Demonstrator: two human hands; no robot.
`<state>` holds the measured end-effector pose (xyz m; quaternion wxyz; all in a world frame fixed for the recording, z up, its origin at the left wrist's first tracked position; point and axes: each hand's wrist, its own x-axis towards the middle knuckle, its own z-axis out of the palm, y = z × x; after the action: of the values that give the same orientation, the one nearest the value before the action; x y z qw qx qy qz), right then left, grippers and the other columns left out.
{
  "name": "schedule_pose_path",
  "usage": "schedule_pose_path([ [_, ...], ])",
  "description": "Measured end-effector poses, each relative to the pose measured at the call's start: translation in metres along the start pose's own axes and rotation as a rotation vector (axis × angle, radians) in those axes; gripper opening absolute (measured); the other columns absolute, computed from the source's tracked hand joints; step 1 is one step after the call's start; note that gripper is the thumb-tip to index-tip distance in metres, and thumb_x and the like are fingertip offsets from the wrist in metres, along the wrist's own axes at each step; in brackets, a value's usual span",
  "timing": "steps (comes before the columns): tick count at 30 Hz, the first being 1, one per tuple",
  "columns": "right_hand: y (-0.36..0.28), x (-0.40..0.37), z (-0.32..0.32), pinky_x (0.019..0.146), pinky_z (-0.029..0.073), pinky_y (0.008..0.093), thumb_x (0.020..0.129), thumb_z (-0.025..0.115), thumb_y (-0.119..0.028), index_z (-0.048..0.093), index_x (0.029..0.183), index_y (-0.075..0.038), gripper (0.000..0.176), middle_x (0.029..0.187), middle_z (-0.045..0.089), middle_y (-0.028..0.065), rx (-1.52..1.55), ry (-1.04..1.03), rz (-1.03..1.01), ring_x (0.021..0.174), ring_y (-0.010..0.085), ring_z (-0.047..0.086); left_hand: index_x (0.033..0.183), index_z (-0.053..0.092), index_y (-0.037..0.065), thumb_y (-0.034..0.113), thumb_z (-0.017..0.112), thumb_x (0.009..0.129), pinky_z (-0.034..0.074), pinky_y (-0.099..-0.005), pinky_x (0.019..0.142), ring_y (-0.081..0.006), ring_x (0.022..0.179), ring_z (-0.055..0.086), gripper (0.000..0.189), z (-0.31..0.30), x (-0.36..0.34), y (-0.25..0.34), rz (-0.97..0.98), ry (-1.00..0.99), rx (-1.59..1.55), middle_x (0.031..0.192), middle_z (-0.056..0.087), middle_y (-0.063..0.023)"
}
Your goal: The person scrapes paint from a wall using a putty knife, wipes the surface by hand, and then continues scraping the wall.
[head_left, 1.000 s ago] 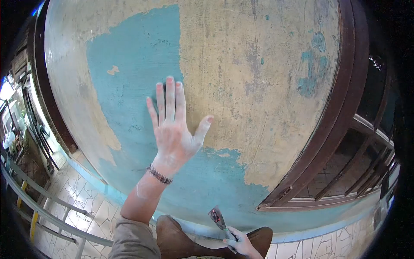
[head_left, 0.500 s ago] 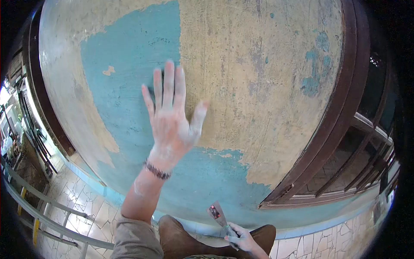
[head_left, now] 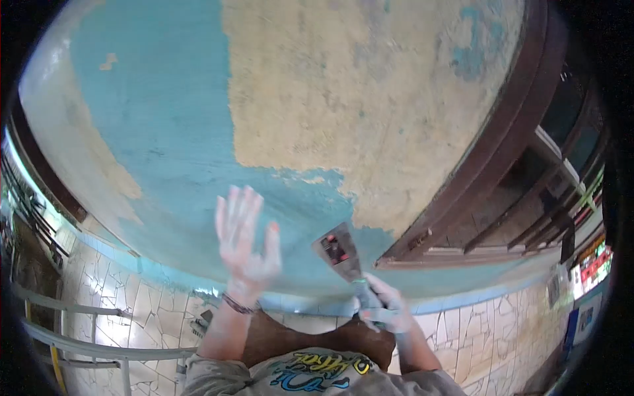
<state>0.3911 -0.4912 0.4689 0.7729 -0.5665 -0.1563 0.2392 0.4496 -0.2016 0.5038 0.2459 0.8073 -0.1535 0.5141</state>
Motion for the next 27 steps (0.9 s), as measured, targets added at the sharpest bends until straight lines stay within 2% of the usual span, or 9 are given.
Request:
schedule_pose_path([
  [6, -0.137, 0.029, 0.033, 0.041, 0.038, 0.0191, 0.075, 0.069, -0.005, 0.037, 0.144, -0.001, 0.076, 0.098, 0.062, 0.0102, -0.219, 0.028, -0.063, 0.059, 0.0083, 0.055, 0.131, 0.053, 0.003, 0.003, 0.057, 0.079, 0.024, -0.0569, 0.114, -0.0417, 0.136, 0.039, 0.052, 0.012, 0.037, 0.063, 0.372, 0.010, -0.117, 0.142, 0.048, -0.0224],
  [11, -0.215, 0.061, 0.078, 0.046, 0.043, 0.0210, 0.081, 0.066, -0.003, 0.043, 0.138, 0.004, 0.062, 0.099, 0.062, 0.0110, -0.414, 0.055, -0.140, 0.063, 0.0096, 0.058, 0.136, 0.050, 0.000, 0.010, 0.054, 0.088, 0.026, -0.0547, 0.113, -0.0409, 0.138, 0.036, 0.050, 0.027, 0.128, 0.054, 0.415, 0.181, -0.103, 0.147, 0.042, -0.0219],
  [14, -0.238, 0.057, 0.094, 0.055, 0.046, 0.0204, 0.084, 0.067, -0.007, 0.052, 0.130, 0.007, 0.050, 0.088, 0.064, 0.0066, -0.718, 0.180, -0.416, 0.067, 0.0074, 0.057, 0.139, 0.047, -0.001, 0.008, 0.052, 0.089, 0.028, -0.0535, 0.113, -0.0403, 0.139, 0.036, 0.051, 0.032, 0.158, 0.051, 0.435, 0.268, -0.120, 0.148, 0.040, -0.0218],
  [16, -0.244, 0.041, 0.112, 0.058, 0.046, 0.0210, 0.083, 0.068, -0.006, 0.059, 0.123, 0.007, 0.042, 0.083, 0.066, 0.0054, -0.908, 0.396, -0.506, 0.067, 0.0068, 0.058, 0.140, 0.045, -0.001, 0.005, 0.050, 0.089, 0.028, -0.0528, 0.113, -0.0398, 0.139, 0.035, 0.052, 0.033, 0.172, 0.057, 0.427, 0.349, -0.160, 0.149, 0.039, -0.0217],
  [17, -0.245, 0.042, 0.118, 0.059, 0.046, 0.0210, 0.083, 0.067, -0.006, 0.061, 0.119, 0.006, 0.039, 0.083, 0.067, 0.0055, -0.969, 0.440, -0.605, 0.067, 0.0069, 0.058, 0.139, 0.044, -0.004, 0.012, 0.048, 0.088, 0.027, -0.0536, 0.114, -0.0406, 0.139, 0.034, 0.054, 0.033, 0.179, 0.057, 0.453, 0.374, -0.113, 0.149, 0.037, -0.0246],
  [19, -0.246, 0.051, 0.133, 0.061, 0.047, 0.0211, 0.082, 0.067, -0.004, 0.066, 0.113, 0.006, 0.032, 0.083, 0.068, 0.0058, -1.091, 0.526, -0.801, 0.068, 0.0070, 0.059, 0.139, 0.044, -0.005, 0.012, 0.050, 0.088, 0.028, -0.0539, 0.113, -0.0428, 0.138, 0.035, 0.054, 0.025, 0.191, 0.056, 0.346, 0.449, -0.050, 0.148, 0.037, -0.0257],
  [22, -0.246, 0.070, 0.141, 0.064, 0.048, 0.0199, 0.080, 0.066, -0.001, 0.069, 0.108, 0.004, 0.029, 0.086, 0.070, 0.0063, -1.232, 0.426, -0.883, 0.072, 0.0063, 0.061, 0.137, 0.045, -0.006, 0.009, 0.051, 0.086, 0.028, -0.0554, 0.112, -0.0468, 0.135, 0.037, 0.054, 0.027, 0.196, 0.053, 0.277, 0.539, -0.067, 0.146, 0.039, -0.0276],
  [26, -0.242, 0.052, 0.152, 0.062, 0.046, 0.0184, 0.077, 0.065, 0.001, 0.070, 0.104, 0.003, 0.027, 0.079, 0.072, 0.0067, -1.148, 0.512, -0.900, 0.068, 0.0041, 0.061, 0.138, 0.045, -0.006, 0.007, 0.050, 0.087, 0.025, -0.0579, 0.112, -0.0459, 0.135, 0.037, 0.053, 0.028, 0.188, 0.054, 0.304, 0.518, -0.111, 0.147, 0.038, -0.0270],
  [27, -0.241, 0.065, 0.150, 0.060, 0.046, 0.0182, 0.076, 0.065, 0.003, 0.071, 0.101, 0.002, 0.026, 0.077, 0.072, 0.0065, -1.301, 0.498, -0.980, 0.066, 0.0041, 0.061, 0.139, 0.045, -0.006, 0.007, 0.050, 0.087, 0.025, -0.0581, 0.112, -0.0456, 0.136, 0.037, 0.053, 0.023, 0.192, 0.044, 0.287, 0.529, -0.064, 0.147, 0.038, -0.0271],
])
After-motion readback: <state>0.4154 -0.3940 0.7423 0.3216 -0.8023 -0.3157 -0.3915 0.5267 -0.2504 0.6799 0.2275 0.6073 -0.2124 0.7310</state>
